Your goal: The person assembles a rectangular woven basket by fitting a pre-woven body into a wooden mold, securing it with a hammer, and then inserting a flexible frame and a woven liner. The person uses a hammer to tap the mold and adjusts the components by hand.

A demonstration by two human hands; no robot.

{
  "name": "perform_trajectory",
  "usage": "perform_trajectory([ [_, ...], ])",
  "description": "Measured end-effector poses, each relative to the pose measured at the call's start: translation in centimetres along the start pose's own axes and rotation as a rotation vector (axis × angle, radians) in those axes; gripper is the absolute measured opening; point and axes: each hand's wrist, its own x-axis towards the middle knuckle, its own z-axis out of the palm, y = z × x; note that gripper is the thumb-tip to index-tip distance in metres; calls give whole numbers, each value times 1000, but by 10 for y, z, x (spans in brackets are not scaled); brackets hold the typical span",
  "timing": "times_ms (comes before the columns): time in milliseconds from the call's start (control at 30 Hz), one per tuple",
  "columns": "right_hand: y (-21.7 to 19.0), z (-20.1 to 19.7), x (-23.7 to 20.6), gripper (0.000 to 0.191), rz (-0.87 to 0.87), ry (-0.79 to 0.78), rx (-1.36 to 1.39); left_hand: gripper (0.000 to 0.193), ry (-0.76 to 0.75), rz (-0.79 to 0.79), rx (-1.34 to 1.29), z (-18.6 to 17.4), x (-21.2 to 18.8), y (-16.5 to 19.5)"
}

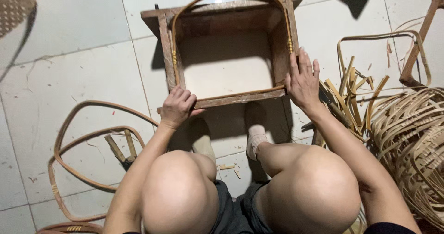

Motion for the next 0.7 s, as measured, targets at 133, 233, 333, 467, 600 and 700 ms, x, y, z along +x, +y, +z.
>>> perform_trajectory([
  [133,9,-22,-13,60,-316,-125,13,53,-11,-11,-13,2,-2,0],
  [233,-2,-31,-7,62,-438,-83,-54,55,-34,-17,-5,4,-4,1],
  [333,-32,-32,12,50,-408,-221,267,55,-12,-14,6,4,-4,1],
  [467,-65,-31,27,39,-90,-530,519,53,-49,-33,-1,3,-4,0],
  [600,-73,-32,28,35,-95,-497,526,54,-42,-23,-4,1,-4,0],
  [700,-74,-32,29,36,-103,-499,513,55,-15,-10,-5,-1,-4,1],
])
